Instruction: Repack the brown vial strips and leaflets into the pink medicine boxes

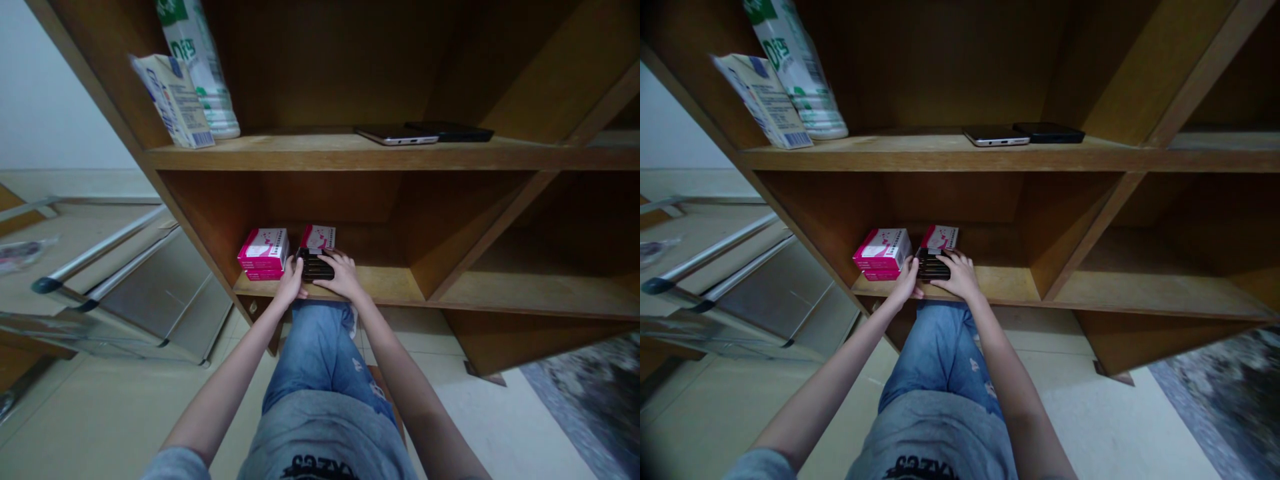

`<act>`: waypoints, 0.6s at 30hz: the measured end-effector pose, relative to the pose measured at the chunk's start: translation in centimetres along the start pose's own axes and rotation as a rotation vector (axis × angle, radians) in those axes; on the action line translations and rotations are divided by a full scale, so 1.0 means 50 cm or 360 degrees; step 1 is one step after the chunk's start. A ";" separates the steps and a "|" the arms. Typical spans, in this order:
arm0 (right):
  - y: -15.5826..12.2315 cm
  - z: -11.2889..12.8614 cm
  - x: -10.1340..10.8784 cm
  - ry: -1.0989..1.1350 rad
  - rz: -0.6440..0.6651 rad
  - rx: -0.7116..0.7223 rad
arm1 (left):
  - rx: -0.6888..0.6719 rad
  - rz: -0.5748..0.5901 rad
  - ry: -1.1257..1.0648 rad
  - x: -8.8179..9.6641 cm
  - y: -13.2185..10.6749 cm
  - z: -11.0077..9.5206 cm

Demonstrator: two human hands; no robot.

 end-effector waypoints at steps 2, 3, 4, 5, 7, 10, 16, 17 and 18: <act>0.000 0.002 0.002 -0.0002 -0.0025 -0.0015 | -0.0106 -0.0037 0.0191 0.005 -0.019 0.001; 0.000 0.003 0.002 -0.0005 -0.0039 -0.0015 | -0.0169 -0.0053 0.0278 0.006 -0.027 0.000; 0.000 0.004 0.003 -0.0009 -0.0052 -0.0015 | -0.0229 -0.0073 0.0353 0.006 -0.035 -0.003; 0.000 0.005 0.004 -0.0015 -0.0063 -0.0017 | -0.0274 -0.0092 0.0415 0.006 -0.040 -0.006; -0.001 0.006 0.005 -0.0029 -0.0079 -0.0034 | -0.0310 -0.0108 0.0520 0.004 -0.046 -0.011; -0.001 0.006 0.006 -0.0060 -0.0088 -0.0064 | -0.0304 -0.0083 0.0685 0.000 -0.044 -0.013; 0.001 0.002 -0.006 -0.0127 0.0007 0.0055 | -0.0363 0.0034 0.0888 0.009 -0.030 -0.005; 0.001 0.002 -0.008 -0.0141 0.0022 0.0084 | -0.0379 0.0049 0.0877 0.011 -0.029 -0.004; 0.002 0.002 -0.009 -0.0156 0.0026 0.0101 | -0.0394 0.0060 0.0858 0.013 -0.029 -0.003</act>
Point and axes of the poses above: each hand's wrist, its own y-axis towards the middle knuckle, its own x-axis out of the back of the hand, z = x × y, the point moved 3 cm from there along y, towards the middle knuckle, and after that the axes turned 12 degrees about z, right-handed, at the moved point
